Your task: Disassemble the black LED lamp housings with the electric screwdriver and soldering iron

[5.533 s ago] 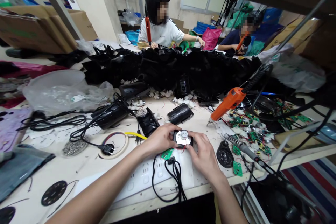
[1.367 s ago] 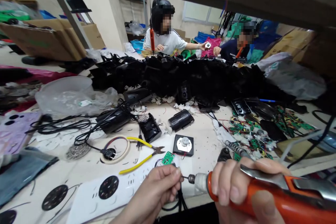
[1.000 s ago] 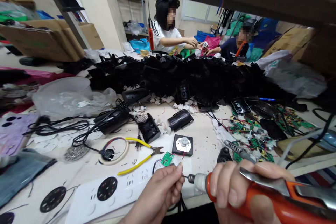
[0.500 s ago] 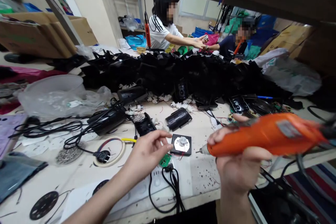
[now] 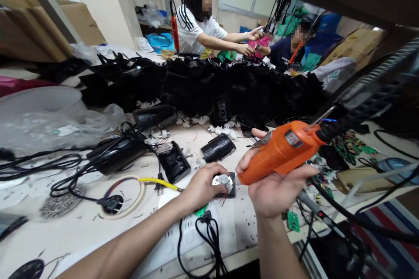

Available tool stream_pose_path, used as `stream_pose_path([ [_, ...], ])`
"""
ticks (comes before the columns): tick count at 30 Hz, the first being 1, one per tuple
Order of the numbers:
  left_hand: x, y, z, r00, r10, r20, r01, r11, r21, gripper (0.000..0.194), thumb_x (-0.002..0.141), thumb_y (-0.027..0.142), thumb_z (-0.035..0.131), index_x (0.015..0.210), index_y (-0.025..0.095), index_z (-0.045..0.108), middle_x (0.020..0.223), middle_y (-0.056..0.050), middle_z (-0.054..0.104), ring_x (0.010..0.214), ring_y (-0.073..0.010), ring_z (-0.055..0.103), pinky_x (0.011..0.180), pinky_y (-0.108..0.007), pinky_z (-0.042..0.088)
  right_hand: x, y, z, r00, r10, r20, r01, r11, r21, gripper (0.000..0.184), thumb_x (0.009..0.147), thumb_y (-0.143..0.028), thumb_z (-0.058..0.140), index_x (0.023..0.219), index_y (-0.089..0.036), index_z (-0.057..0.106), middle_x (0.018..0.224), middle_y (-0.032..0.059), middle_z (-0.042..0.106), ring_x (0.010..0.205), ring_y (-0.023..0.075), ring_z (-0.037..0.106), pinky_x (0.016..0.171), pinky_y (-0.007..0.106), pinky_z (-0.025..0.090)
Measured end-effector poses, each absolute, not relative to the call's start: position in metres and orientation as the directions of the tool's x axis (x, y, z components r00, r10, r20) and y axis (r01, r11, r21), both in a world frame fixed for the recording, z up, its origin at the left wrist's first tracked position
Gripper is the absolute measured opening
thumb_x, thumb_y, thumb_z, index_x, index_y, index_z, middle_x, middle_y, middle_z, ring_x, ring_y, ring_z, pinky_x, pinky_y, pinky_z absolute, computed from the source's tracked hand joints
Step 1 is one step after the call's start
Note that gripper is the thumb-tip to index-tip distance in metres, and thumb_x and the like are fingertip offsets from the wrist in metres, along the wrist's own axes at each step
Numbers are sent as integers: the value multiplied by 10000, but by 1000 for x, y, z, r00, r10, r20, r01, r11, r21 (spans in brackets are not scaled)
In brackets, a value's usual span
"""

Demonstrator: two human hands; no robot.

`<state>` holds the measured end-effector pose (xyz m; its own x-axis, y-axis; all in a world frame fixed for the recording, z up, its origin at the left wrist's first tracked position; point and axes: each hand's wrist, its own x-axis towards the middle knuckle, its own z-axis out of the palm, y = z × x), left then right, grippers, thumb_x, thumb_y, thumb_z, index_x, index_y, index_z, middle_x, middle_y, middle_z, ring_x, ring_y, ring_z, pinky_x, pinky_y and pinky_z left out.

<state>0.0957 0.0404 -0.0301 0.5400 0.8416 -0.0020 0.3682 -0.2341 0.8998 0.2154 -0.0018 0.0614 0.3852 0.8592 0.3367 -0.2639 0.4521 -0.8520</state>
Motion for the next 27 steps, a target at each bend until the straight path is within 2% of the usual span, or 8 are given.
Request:
stream_pose_path([
  [5,93,39,-33,565,825,16,392,-286,874,231,710,147,692,932,201,663,972,-46,668,939,-236,605,828,-323,446,201,7,56,338,884,323,-321,431,-843,689,772,-803,383,983,-210,663,513,-14,573,440,175,538,448,318,459],
  [10,90,36,-42,617,777,128,286,-372,883,271,781,143,590,1040,201,645,1155,-84,632,1075,-258,551,937,-364,432,192,12,48,278,907,317,-347,403,-847,643,726,-815,438,773,-207,638,452,-29,513,422,183,530,471,351,493],
  [14,91,36,-40,592,802,75,278,-291,915,284,753,140,593,1025,192,656,1162,-84,639,1078,-275,566,916,-359,448,190,15,40,250,919,305,-366,382,-849,717,679,-858,451,860,-198,666,455,-39,513,420,176,525,487,349,499],
  [17,92,38,-38,561,827,30,290,-231,929,225,722,131,603,929,198,660,1041,-55,671,1000,-264,596,867,-344,455,190,17,35,214,928,305,-355,365,-860,790,656,-878,449,935,-175,676,475,-25,546,421,175,523,494,353,501],
  [20,92,38,-40,540,842,11,306,-209,929,169,709,135,613,863,197,646,963,-46,677,940,-258,605,826,-337,451,190,19,33,220,927,303,-374,367,-852,787,678,-860,443,960,-162,673,465,-23,542,403,171,508,488,358,501],
  [22,91,37,-42,541,841,12,314,-214,925,197,722,153,617,914,193,635,983,-57,678,945,-262,606,826,-340,448,191,19,33,234,924,302,-374,373,-849,737,703,-822,462,965,-165,671,475,-20,548,424,177,526,511,366,512],
  [27,89,34,-44,529,849,23,275,-196,941,444,734,160,627,1164,223,536,1111,-58,668,1013,-251,603,887,-352,439,192,18,38,257,911,322,-391,403,-828,704,719,-814,454,962,-188,664,493,-22,549,418,174,533,467,346,503],
])
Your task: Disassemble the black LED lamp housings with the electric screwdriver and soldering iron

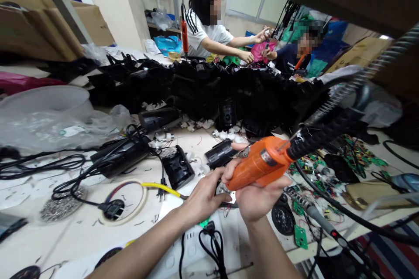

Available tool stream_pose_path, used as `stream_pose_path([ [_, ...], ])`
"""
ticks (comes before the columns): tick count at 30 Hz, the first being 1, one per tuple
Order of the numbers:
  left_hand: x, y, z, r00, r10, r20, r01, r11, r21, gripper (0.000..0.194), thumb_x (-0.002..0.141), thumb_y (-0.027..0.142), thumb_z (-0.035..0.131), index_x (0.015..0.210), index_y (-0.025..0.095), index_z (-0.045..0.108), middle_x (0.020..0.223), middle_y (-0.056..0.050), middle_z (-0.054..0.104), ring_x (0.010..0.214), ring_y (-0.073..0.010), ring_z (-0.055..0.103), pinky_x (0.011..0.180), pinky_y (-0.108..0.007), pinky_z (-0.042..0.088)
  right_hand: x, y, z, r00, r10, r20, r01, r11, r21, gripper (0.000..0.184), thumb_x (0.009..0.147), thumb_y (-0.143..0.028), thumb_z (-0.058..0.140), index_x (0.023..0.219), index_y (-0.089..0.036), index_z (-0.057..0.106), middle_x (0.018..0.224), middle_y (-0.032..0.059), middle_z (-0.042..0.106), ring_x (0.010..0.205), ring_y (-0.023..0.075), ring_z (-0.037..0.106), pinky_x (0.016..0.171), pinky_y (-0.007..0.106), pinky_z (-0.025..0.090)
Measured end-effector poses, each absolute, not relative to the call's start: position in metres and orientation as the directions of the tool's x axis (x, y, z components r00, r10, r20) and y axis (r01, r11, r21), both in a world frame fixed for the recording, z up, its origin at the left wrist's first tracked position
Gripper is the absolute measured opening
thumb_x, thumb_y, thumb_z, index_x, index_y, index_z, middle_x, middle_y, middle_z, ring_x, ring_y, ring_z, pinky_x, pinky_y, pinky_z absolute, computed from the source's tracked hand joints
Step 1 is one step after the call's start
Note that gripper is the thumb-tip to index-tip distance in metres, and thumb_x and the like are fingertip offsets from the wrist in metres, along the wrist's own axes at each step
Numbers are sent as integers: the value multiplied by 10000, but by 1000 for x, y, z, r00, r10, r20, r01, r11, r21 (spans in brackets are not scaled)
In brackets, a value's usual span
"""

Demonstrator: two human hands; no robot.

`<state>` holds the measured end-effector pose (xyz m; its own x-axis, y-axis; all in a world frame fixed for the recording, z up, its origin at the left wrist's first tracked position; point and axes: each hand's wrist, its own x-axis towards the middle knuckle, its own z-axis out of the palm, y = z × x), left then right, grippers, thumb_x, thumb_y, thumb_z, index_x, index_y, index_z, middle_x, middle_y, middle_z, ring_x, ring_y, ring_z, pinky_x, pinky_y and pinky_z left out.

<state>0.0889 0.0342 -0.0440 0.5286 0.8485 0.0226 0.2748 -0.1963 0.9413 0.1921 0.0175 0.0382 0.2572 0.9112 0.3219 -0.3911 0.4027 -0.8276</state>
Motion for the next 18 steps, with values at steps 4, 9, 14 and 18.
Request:
stream_pose_path([
  [4,89,33,-44,523,852,23,257,-183,949,435,746,173,626,1161,230,507,1155,-68,649,1072,-252,584,912,-360,432,193,17,43,233,908,349,-402,416,-815,661,735,-792,455,982,-205,633,470,-50,496,391,168,509,444,341,496],
  [9,88,33,-43,518,855,5,300,-187,935,419,738,169,624,1137,234,514,1105,-44,646,997,-236,595,873,-354,445,195,17,44,240,917,317,-412,392,-822,681,736,-805,427,1010,-212,622,455,-53,469,426,192,536,483,366,511],
  [14,88,36,-41,542,836,82,328,-300,896,267,743,205,684,1001,223,620,1064,-62,636,1020,-254,560,898,-359,433,203,12,45,243,914,324,-433,401,-808,647,710,-795,464,965,-226,631,487,-31,534,447,206,550,507,392,514],
  [18,86,39,-39,564,821,88,364,-343,866,199,759,227,706,954,226,666,1035,-55,645,1003,-247,557,897,-344,419,210,4,51,256,922,289,-521,383,-763,722,615,-841,515,989,-236,634,528,-13,588,456,214,550,532,411,513],
])
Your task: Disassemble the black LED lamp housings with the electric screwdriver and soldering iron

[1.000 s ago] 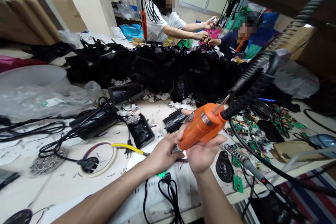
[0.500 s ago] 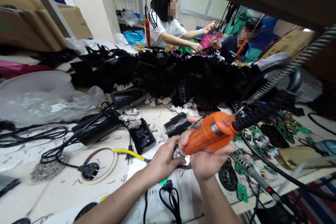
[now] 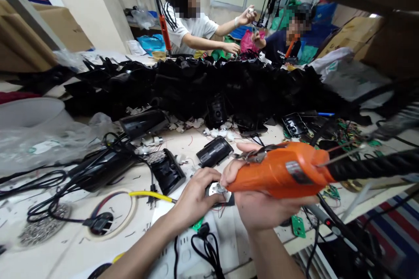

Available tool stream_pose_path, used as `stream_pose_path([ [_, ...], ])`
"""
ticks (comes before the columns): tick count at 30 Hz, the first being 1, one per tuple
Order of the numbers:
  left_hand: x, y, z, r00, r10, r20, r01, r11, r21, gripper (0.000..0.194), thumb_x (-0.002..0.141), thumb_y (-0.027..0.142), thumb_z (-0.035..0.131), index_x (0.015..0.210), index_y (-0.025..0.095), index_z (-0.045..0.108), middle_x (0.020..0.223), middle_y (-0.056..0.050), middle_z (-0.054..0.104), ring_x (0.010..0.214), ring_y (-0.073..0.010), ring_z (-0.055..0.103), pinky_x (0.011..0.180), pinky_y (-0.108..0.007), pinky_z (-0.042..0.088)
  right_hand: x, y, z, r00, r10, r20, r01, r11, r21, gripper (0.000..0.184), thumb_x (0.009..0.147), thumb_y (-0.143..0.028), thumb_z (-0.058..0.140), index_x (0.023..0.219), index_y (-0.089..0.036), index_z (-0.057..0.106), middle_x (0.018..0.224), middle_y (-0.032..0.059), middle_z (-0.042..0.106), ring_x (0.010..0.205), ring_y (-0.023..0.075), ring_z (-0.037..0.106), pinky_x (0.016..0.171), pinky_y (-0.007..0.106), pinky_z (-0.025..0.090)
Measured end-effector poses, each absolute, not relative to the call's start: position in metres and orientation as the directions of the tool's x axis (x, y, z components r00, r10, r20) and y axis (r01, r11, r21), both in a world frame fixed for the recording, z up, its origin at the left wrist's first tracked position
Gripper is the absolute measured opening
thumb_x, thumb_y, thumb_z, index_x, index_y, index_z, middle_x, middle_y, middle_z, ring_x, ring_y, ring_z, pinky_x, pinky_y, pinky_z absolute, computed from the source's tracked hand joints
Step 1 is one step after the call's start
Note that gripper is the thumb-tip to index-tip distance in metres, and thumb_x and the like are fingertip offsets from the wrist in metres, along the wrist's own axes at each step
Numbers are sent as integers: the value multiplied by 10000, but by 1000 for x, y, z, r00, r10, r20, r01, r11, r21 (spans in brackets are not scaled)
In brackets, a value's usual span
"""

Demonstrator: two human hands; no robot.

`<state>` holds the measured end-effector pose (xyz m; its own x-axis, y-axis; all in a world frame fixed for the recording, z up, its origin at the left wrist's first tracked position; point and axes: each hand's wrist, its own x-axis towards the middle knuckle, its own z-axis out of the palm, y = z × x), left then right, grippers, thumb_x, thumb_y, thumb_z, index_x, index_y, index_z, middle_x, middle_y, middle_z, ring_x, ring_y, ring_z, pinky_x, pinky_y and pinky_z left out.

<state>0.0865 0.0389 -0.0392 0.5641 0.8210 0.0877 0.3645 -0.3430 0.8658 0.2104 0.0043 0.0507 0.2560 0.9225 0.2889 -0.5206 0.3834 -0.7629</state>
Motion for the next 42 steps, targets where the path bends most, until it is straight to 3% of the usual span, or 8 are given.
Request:
stream_pose_path([
  [3,86,40,-38,592,802,77,383,-364,849,150,793,248,686,939,220,671,1020,-51,661,991,-241,565,889,-334,418,215,-2,55,286,916,280,-538,395,-745,766,599,-878,480,981,-237,655,556,18,618,492,224,560,543,407,511],
  [7,85,38,-36,617,781,96,390,-409,825,113,838,259,641,938,211,661,1041,-61,661,997,-242,569,882,-330,421,216,-6,57,327,896,300,-546,438,-714,690,652,-823,509,965,-236,692,592,43,656,527,231,574,571,404,511],
  [13,85,34,-34,624,776,90,387,-408,827,118,840,165,619,947,210,641,1008,-43,648,975,-224,559,871,-324,416,212,-6,53,324,898,299,-607,440,-662,684,638,-820,552,950,-231,706,543,9,619,461,217,549,550,402,514],
  [23,87,33,-34,619,781,77,373,-379,847,216,760,64,661,913,215,638,970,-9,639,954,-198,549,862,-306,408,216,-7,55,225,930,290,-530,367,-764,663,644,-772,561,966,-202,662,538,15,624,495,239,571,566,419,512],
  [33,88,33,-35,607,788,100,371,-393,842,162,749,74,664,836,198,608,939,-4,644,934,-190,557,849,-304,417,214,-3,40,207,930,305,-572,368,-733,556,674,-674,628,985,-216,678,604,8,644,499,230,586,593,418,516],
  [42,89,35,-34,614,788,43,394,-353,849,182,717,64,681,820,196,608,921,-17,645,920,-202,568,836,-315,429,214,-5,44,223,937,267,-571,348,-744,763,594,-817,593,1010,-184,686,607,46,670,502,222,555,605,433,504],
])
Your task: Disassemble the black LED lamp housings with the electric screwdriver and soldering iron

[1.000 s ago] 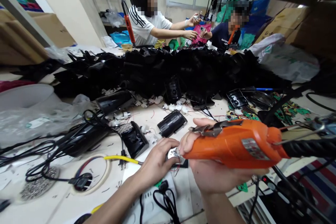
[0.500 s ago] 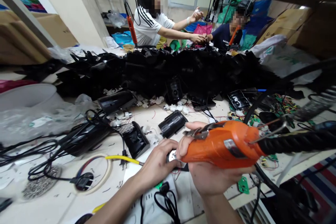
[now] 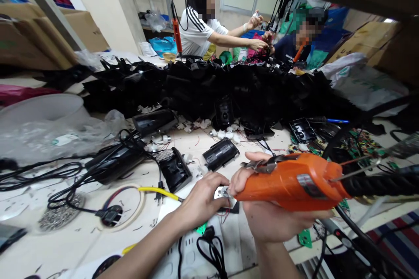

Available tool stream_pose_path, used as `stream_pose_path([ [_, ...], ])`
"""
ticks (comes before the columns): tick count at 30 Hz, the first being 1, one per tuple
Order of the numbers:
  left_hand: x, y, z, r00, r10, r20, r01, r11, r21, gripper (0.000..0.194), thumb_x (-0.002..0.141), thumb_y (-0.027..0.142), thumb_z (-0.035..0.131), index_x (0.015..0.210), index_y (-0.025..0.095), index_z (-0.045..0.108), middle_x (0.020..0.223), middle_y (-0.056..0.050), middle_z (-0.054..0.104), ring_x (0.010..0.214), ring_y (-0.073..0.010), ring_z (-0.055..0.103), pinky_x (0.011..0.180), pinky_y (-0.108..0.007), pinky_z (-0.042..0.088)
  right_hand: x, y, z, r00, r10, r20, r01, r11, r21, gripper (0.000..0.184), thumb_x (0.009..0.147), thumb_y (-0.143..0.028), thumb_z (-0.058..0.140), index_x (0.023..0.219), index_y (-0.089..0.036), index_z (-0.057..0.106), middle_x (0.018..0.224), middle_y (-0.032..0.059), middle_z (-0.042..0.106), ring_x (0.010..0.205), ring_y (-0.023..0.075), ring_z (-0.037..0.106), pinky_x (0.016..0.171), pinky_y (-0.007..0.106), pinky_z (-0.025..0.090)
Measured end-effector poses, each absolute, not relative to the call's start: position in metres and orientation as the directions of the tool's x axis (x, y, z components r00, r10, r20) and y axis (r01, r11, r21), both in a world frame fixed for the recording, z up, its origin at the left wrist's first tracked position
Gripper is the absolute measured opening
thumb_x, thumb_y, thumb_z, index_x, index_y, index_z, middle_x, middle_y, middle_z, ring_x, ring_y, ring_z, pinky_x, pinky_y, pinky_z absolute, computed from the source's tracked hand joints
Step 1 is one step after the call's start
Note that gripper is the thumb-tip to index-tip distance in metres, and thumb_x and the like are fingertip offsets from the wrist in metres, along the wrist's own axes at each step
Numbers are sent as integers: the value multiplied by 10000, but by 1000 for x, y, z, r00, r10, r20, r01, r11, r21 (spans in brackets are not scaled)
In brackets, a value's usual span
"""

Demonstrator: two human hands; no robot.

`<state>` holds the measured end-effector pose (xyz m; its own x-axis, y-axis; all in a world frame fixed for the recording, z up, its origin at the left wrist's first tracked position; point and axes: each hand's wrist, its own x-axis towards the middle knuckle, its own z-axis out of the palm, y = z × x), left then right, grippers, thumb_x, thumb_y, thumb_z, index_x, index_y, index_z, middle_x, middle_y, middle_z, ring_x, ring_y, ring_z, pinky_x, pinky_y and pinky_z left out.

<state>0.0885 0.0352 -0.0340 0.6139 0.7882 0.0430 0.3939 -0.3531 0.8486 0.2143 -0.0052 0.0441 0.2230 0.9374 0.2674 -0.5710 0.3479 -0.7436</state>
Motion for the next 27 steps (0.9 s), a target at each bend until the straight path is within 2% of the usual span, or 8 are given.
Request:
stream_pose_path([
  [7,87,34,-36,637,762,121,334,-414,847,131,766,72,612,786,198,588,918,-19,653,929,-197,569,844,-318,431,207,-9,47,269,919,288,-553,393,-735,768,614,-837,542,1012,-199,699,607,46,649,526,217,546,597,418,503],
  [10,88,34,-37,631,763,142,326,-427,843,149,762,67,608,815,204,589,910,-11,647,911,-190,571,830,-311,435,207,-7,52,214,928,305,-555,372,-744,735,613,-824,559,991,-211,703,568,31,643,481,216,542,542,404,502],
  [14,89,33,-40,602,787,136,345,-410,845,152,743,80,618,816,201,561,902,-6,629,902,-187,574,811,-302,445,204,0,51,157,932,326,-497,360,-790,642,656,-769,556,972,-227,693,510,-2,604,416,209,526,495,402,506],
  [19,89,32,-45,570,812,129,378,-398,836,113,735,131,593,745,196,500,830,-4,589,836,-191,575,730,-294,453,194,6,42,139,945,295,-444,326,-835,620,748,-755,452,972,-218,664,469,-16,538,447,220,556,489,397,515],
  [27,90,34,-38,545,835,71,353,-305,884,160,655,101,607,719,194,494,780,8,569,820,-201,572,696,-281,451,188,12,39,118,939,324,-425,343,-838,566,726,-688,549,951,-182,667,441,-43,506,405,192,531,466,369,514],
])
